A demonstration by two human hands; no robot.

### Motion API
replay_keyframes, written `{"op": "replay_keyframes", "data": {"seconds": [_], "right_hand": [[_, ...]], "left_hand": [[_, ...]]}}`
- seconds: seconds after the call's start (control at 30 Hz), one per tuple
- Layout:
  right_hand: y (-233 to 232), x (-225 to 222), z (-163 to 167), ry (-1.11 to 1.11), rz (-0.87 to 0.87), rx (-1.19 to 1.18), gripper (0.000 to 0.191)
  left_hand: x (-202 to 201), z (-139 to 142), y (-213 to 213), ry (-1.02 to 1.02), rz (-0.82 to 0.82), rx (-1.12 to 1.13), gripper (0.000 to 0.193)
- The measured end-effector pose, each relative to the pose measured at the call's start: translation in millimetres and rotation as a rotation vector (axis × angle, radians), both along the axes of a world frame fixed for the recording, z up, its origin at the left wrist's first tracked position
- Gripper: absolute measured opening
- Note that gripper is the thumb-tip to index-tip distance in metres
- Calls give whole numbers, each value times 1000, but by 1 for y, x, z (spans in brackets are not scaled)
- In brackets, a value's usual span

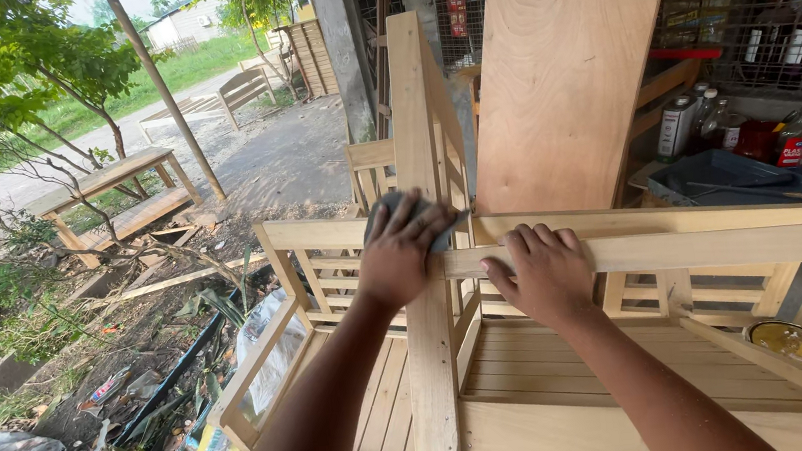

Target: The person sands a wooden bench frame using a sanding block, working along the rails, legs and slats. They rotate and reposition the bench frame between passes to reach different sides and continue sanding the exposed wood surfaces.

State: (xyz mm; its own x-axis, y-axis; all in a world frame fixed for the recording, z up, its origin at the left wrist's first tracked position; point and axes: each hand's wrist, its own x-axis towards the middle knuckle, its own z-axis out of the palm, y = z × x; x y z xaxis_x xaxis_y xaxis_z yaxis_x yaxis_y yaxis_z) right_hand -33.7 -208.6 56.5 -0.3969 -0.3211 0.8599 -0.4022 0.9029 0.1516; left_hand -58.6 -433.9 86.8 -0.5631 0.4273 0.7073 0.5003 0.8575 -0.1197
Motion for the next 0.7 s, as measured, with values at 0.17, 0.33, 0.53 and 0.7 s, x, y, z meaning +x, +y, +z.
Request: {"op": "replay_keyframes", "data": {"seconds": [0.17, 0.33, 0.53, 0.7], "right_hand": [[2, -1, -2, 13, -10, 28, 38], [2, -1, -4, 32, 10, 24, 37], [3, -4, -6, -1, -31, 36, 39], [2, -7, -8, -38, -39, 27, 41]], "left_hand": [[-5, 15, 3, 92, 44, 27, 54], [4, 2, -1, 31, 26, -74, 57], [0, 13, 5, 85, 154, 14, 48], [10, 5, 4, 68, 71, -44, 55]]}}
